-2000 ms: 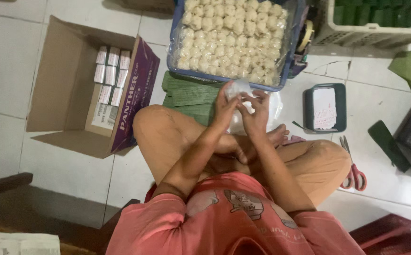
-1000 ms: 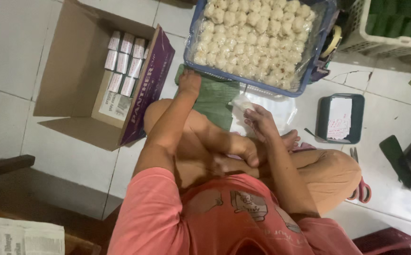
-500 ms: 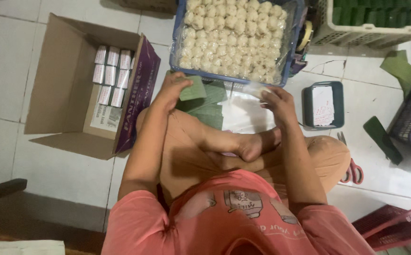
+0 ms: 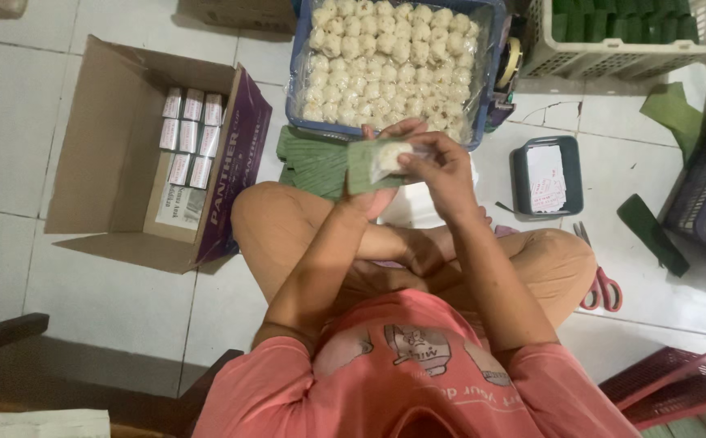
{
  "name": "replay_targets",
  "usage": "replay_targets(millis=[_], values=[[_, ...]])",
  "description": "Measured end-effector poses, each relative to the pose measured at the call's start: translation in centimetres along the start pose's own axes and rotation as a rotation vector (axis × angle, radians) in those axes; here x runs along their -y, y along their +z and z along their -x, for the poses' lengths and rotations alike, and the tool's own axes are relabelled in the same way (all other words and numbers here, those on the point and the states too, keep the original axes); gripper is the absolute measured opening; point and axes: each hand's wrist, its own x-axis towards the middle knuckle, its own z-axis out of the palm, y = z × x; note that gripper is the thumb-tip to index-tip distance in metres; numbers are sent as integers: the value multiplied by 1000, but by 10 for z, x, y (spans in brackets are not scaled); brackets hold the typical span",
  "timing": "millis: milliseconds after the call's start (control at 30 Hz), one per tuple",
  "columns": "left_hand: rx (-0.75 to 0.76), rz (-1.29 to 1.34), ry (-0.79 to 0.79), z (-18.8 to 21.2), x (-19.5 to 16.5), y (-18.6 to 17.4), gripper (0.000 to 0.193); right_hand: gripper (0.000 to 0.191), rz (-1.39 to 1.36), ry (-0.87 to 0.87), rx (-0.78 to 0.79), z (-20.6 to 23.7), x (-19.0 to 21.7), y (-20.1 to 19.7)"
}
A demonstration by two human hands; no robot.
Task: The person sits cross-legged on the floor and wraps small round food balls in green leaves, folding the leaf around each item by hand. They then wrap the leaf-covered item in clear plastic film and place the finished wrapped item into a cardboard box, repeating the cycle for successive items.
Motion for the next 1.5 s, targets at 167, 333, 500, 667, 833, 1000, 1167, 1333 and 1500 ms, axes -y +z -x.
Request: replay_targets(millis=[167,333,500,667,833,1000,1167,1333,1500], values=[[-142,-247,222,1,5,35,71,18,105,-25,-27,7,-10,-18],[-377,-706,452,-9,25,28,55,23,95,47,1,12,-12,-27],[-370,-717,359,-11,34,17,47,27,269,-117,-28,7,3,-20],[-264,-728,413,-2,37,19,53,48,499,-341,-321,13,9,0],[-93,-259,245,7,27,3,72,46,610,-392,-135,20,-7,9],[-207,-370,186,18,20,-57,83,39,211,47,-46,18,-54,8],[-601,-460,18,39,47,-124,79,28,586,-161,-98,32,-119,6],[-780,-478,-138,36,83,-168,70,37,372,307,-118,36,-165,-13],[-749,-468,-111,3,119,-181,56,31,360,230,-139,23,-189,-52]])
